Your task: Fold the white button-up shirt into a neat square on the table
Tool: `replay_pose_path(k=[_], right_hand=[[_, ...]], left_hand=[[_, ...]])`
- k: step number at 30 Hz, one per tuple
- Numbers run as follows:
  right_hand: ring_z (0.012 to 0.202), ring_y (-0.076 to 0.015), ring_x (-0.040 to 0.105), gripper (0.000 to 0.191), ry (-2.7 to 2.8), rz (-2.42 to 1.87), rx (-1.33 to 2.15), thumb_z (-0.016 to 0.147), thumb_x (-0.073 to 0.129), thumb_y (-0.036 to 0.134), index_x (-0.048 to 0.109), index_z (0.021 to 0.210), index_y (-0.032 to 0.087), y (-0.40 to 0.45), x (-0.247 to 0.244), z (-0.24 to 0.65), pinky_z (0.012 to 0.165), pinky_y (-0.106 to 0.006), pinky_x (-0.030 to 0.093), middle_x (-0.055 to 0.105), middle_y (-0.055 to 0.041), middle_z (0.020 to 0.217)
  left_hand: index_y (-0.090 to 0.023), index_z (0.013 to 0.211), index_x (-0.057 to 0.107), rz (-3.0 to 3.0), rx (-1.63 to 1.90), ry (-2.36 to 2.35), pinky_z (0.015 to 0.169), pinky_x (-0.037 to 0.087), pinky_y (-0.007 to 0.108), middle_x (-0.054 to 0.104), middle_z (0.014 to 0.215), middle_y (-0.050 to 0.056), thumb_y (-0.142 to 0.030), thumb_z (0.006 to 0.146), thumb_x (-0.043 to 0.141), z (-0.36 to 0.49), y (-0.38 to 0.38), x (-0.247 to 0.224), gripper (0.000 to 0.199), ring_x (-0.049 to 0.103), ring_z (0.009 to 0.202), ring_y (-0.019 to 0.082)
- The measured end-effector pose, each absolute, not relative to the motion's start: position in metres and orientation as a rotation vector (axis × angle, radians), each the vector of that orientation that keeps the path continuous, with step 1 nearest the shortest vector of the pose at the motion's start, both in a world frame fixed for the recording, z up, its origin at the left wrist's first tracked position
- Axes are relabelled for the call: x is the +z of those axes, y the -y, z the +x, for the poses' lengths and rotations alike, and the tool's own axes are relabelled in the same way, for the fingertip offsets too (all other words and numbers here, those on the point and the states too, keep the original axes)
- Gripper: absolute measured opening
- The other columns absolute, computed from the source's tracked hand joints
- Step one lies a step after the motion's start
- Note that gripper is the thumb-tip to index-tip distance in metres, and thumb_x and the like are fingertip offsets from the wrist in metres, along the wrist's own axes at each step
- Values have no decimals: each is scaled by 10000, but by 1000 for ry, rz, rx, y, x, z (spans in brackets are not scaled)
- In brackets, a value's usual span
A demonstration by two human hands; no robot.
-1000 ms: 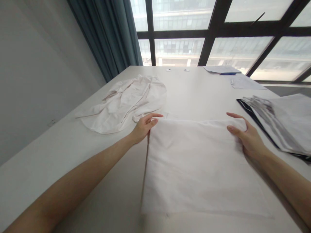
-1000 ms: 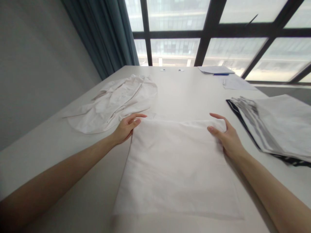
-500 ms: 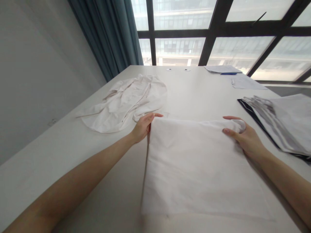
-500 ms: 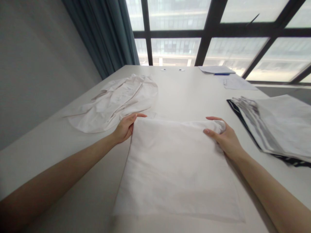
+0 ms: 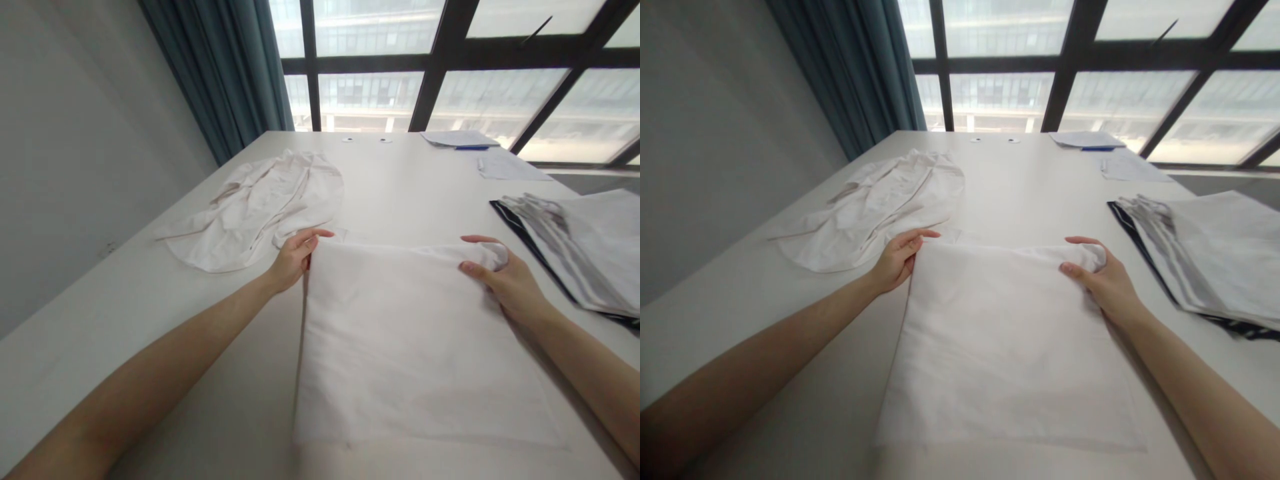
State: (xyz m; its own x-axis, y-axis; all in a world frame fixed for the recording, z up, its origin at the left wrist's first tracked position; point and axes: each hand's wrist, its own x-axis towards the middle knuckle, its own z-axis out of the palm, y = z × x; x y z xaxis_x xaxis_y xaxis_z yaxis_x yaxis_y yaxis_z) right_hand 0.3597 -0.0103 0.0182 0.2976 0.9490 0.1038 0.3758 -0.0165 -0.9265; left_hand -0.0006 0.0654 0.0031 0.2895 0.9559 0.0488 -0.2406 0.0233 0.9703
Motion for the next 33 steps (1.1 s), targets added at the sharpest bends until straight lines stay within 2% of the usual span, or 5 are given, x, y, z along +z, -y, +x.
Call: replay_pose_path(k=[7, 11, 17, 22, 33], right_hand=[[619, -146, 469, 541, 1152, -1543, 770, 552, 876, 422, 695, 1038, 266, 8, 14, 363, 517, -261, 382, 571, 24, 729], [635, -135, 471, 519, 1119, -1546, 769, 530, 879, 407, 693, 982, 234, 8, 15, 361, 541, -251, 381, 582, 27, 739], [680, -160, 501, 462, 1150, -1571, 761, 569, 863, 429, 686, 940, 218, 9, 20, 358, 580, -269, 412, 605, -1, 778], [692, -173, 513, 480, 1161, -1558, 770, 570, 862, 444, 679, 953, 219, 10, 19, 360, 580, -283, 424, 609, -14, 799], [674, -144, 469, 411, 1121, -1546, 756, 628, 819, 501, 700, 885, 204, 9, 18, 362, 577, -254, 372, 592, 1, 752]], left_hand=[[-138, 978, 744, 1286, 1064, -840, 591, 430, 228, 655, 769, 41, -569, 799, 689, -1, -68, 0, 470, 564, 673, 141], [-140, 1008, 735, 1352, 1043, -862, 608, 434, 234, 662, 822, 50, -593, 813, 669, -3, -68, -3, 497, 565, 690, 142], [-154, 995, 721, 1308, 1044, -846, 522, 381, 204, 569, 696, -1, -557, 774, 734, -3, -66, -1, 460, 486, 576, 101], [-180, 1021, 722, 1329, 1028, -842, 455, 299, 191, 462, 603, -39, -495, 809, 717, -5, -66, -3, 379, 399, 497, 83], [-142, 956, 732, 1365, 1080, -872, 496, 307, 212, 546, 663, 5, -570, 802, 678, -2, -65, 2, 458, 431, 552, 105]])
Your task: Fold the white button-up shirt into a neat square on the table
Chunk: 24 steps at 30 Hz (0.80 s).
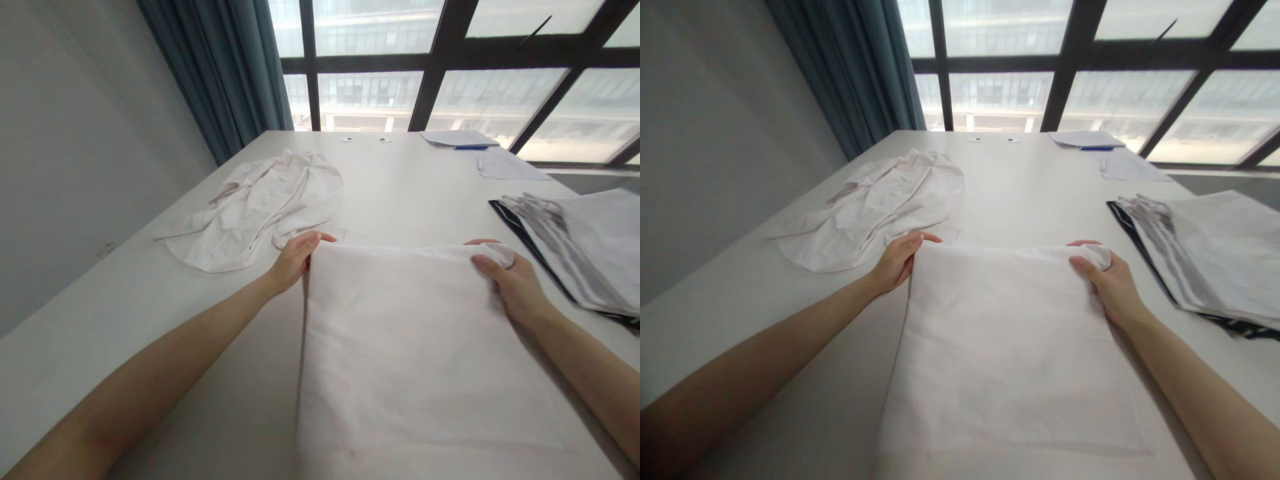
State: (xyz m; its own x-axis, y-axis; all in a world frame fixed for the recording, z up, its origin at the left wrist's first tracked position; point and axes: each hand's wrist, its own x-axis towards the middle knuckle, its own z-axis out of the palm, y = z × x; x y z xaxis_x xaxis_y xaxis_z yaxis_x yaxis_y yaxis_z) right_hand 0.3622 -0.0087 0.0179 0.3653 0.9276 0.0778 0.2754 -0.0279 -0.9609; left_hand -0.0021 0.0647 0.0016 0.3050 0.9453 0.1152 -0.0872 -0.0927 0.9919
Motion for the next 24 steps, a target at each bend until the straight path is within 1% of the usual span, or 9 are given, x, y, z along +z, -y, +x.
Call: replay_pose_path(k=[4, 6, 8, 10, 14, 16, 19, 21, 24], right_hand=[[590, -140, 438, 401, 1123, -1564, 745, 653, 789, 526, 688, 873, 207, 8, 13, 367, 506, -265, 328, 550, 15, 667], [496, -121, 367, 415, 1142, -1608, 723, 674, 755, 568, 677, 875, 213, 8, 14, 367, 437, -264, 254, 480, 35, 576], [438, -105, 294, 440, 1186, -1631, 710, 684, 724, 608, 667, 876, 216, 10, 16, 366, 403, -264, 184, 417, 49, 516], [431, -98, 282, 437, 1245, -1629, 702, 678, 728, 606, 657, 863, 217, 11, 19, 364, 398, -261, 172, 407, 51, 508], [423, -85, 275, 400, 1230, -1646, 719, 647, 784, 541, 637, 844, 226, 11, 24, 359, 385, -247, 161, 383, 66, 500], [422, -82, 288, 414, 1187, -1636, 746, 620, 812, 524, 634, 847, 226, 10, 24, 356, 380, -241, 169, 402, 67, 502], [437, -82, 313, 450, 1132, -1601, 756, 579, 848, 498, 650, 874, 222, 10, 25, 354, 380, -234, 192, 448, 58, 529], [437, -79, 303, 456, 1112, -1590, 743, 583, 854, 488, 666, 901, 220, 10, 25, 354, 377, -234, 180, 441, 59, 532], [421, -70, 263, 449, 1114, -1590, 746, 600, 850, 493, 685, 910, 215, 11, 26, 353, 368, -237, 145, 395, 67, 508]], left_hand=[[-159, 964, 727, 1560, 1048, -918, 520, 306, 226, 574, 692, 9, -568, 838, 647, -4, -62, 3, 435, 452, 571, 119], [-169, 967, 733, 1678, 1027, -963, 495, 252, 232, 501, 603, -18, -550, 841, 653, -5, -61, 6, 409, 392, 520, 111], [-177, 963, 744, 1779, 1024, -1000, 471, 180, 243, 380, 524, -49, -532, 843, 659, -5, -60, 8, 384, 291, 472, 98], [-183, 958, 748, 1835, 1028, -1013, 460, 142, 249, 334, 508, -60, -510, 835, 673, -5, -60, 10, 357, 241, 461, 92], [-187, 953, 737, 1822, 1018, -1005, 439, 129, 240, 363, 497, -68, -472, 796, 722, -5, -60, 10, 326, 232, 446, 81], [-186, 957, 725, 1772, 1012, -994, 431, 135, 228, 386, 492, -74, -463, 773, 744, -4, -60, 8, 333, 241, 434, 74], [-177, 991, 696, 1655, 992, -967, 434, 216, 202, 534, 566, -45, -460, 738, 772, -3, -60, 6, 387, 358, 444, 74], [-171, 1017, 680, 1607, 992, -956, 458, 282, 197, 611, 643, -16, -451, 731, 779, -3, -59, 5, 412, 445, 483, 90], [-172, 1024, 680, 1599, 1027, -968, 473, 297, 196, 598, 638, -18, -434, 742, 776, -3, -58, 5, 397, 465, 503, 99]])
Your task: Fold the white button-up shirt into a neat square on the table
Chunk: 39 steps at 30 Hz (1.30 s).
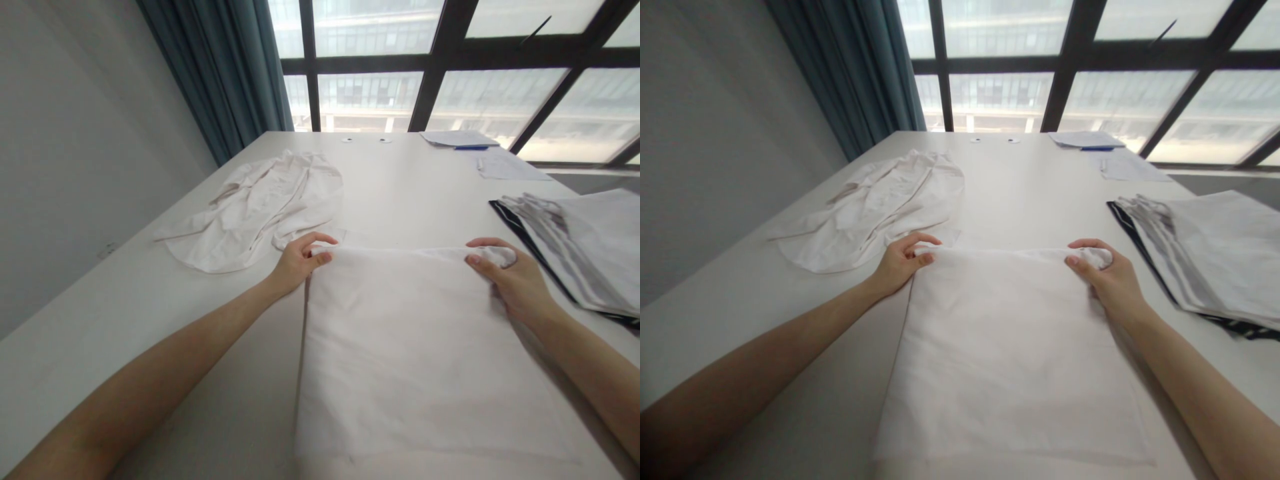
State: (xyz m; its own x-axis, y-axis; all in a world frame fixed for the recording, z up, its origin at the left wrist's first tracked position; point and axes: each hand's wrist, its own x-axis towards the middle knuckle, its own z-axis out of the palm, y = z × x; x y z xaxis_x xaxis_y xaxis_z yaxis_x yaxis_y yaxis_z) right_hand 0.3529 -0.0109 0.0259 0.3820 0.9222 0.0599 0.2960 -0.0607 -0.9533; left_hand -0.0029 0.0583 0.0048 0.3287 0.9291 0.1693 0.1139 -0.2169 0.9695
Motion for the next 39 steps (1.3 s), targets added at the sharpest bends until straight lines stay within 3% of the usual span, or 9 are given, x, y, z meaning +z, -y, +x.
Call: replay_pose_path(k=[5, 10, 14, 24, 29, 33, 39], right_hand=[[395, -67, 241, 435, 1115, -1606, 702, 614, 832, 530, 688, 867, 208, 12, 24, 352, 356, -244, 141, 346, 75, 473], [407, -76, 275, 416, 1190, -1634, 644, 669, 786, 563, 681, 865, 212, 13, 21, 355, 372, -247, 173, 370, 66, 482], [413, -81, 278, 402, 1171, -1609, 665, 678, 785, 554, 678, 864, 214, 12, 19, 356, 377, -255, 167, 371, 64, 487], [384, -77, 277, 385, 1168, -1626, 686, 701, 773, 549, 676, 876, 220, 14, 20, 356, 359, -252, 159, 361, 65, 481], [381, -73, 287, 401, 1154, -1606, 690, 687, 785, 546, 675, 881, 213, 10, 15, 360, 346, -240, 165, 369, 68, 490], [376, -58, 243, 435, 1143, -1588, 689, 676, 786, 564, 677, 896, 204, 9, 11, 361, 335, -224, 142, 324, 89, 485], [441, -60, 289, 428, 1145, -1563, 671, 665, 801, 549, 681, 857, 185, 9, 13, 359, 371, -215, 180, 382, 70, 520]], left_hand=[[-183, 952, 727, 1635, 1100, -999, 435, 193, 205, 374, 490, -68, -455, 762, 770, -5, -58, 4, 334, 302, 438, 77], [-186, 959, 727, 1428, 1084, -880, 468, 316, 200, 485, 590, -23, -540, 825, 687, -6, -60, 0, 380, 421, 509, 99], [-174, 932, 742, 1326, 1094, -851, 463, 331, 198, 490, 607, -15, -581, 798, 692, -4, -61, 0, 431, 411, 510, 94], [-185, 992, 727, 1372, 1085, -838, 408, 237, 180, 398, 553, -59, -520, 800, 723, -5, -63, 1, 386, 324, 452, 63], [-175, 1049, 714, 1389, 1084, -838, 412, 256, 170, 398, 573, -58, -514, 810, 716, -6, -65, 0, 415, 333, 465, 63], [-156, 1019, 717, 1376, 1099, -862, 422, 275, 166, 396, 572, -53, -542, 821, 689, -5, -64, 0, 435, 351, 475, 68], [-150, 964, 716, 1494, 1120, -904, 438, 261, 187, 446, 590, -36, -591, 857, 617, -6, -62, 0, 464, 360, 486, 78]])
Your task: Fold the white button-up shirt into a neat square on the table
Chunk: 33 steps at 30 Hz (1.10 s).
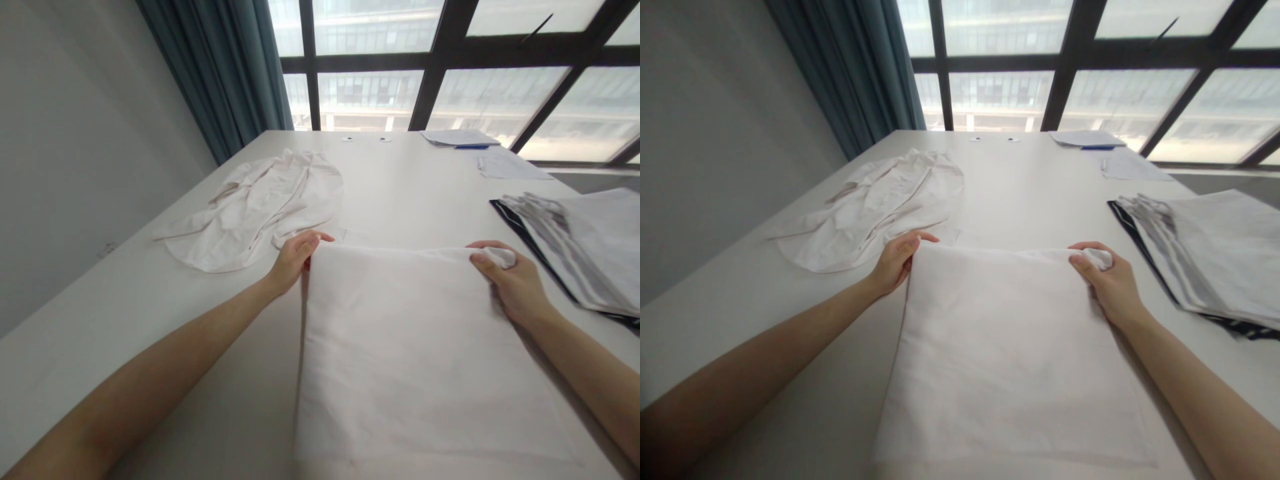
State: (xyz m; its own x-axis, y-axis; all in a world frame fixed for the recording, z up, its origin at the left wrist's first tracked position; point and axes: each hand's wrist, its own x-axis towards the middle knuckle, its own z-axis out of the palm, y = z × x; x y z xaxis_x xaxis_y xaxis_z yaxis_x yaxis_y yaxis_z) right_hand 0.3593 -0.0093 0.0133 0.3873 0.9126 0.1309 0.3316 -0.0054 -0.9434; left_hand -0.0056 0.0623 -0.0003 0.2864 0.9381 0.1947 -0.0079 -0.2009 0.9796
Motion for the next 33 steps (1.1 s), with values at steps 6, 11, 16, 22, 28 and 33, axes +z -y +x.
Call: replay_pose_path(k=[6, 11, 16, 22, 28, 33], right_hand=[[401, -65, 289, 405, 1154, -1589, 675, 695, 788, 528, 679, 885, 186, 11, 14, 360, 367, -236, 168, 374, 75, 488], [389, -67, 280, 397, 1143, -1599, 682, 695, 792, 512, 681, 885, 182, 10, 14, 360, 366, -251, 153, 369, 73, 483], [395, -64, 273, 372, 1136, -1595, 702, 704, 791, 506, 681, 880, 196, 10, 15, 360, 374, -254, 152, 362, 78, 483], [365, -60, 265, 386, 1136, -1609, 711, 716, 779, 522, 674, 900, 200, 12, 14, 360, 350, -251, 149, 348, 88, 484], [382, -55, 263, 400, 1156, -1614, 684, 707, 781, 530, 676, 892, 192, 12, 15, 359, 347, -230, 150, 342, 86, 487], [375, -53, 255, 430, 1156, -1611, 684, 689, 780, 560, 674, 890, 195, 13, 16, 358, 338, -224, 144, 337, 88, 485]], left_hand=[[-170, 994, 699, 1564, 1081, -901, 472, 236, 201, 463, 565, -42, -527, 850, 668, -6, -61, 1, 386, 364, 479, 81], [-170, 1012, 693, 1575, 1056, -919, 459, 226, 197, 457, 535, -44, -541, 822, 692, -7, -61, 2, 417, 363, 456, 84], [-178, 1022, 709, 1479, 1064, -870, 454, 274, 192, 471, 579, -32, -537, 813, 699, -6, -61, 1, 415, 392, 483, 90], [-178, 998, 721, 1352, 1094, -836, 436, 272, 179, 436, 582, -40, -526, 800, 711, -4, -61, 0, 401, 372, 477, 76], [-199, 1063, 701, 1371, 1065, -846, 447, 306, 190, 479, 559, -40, -486, 794, 736, -5, -63, -1, 395, 417, 459, 89], [-185, 1025, 729, 1304, 1120, -812, 444, 291, 176, 467, 583, -38, -467, 782, 746, -3, -61, 2, 373, 391, 480, 74]])
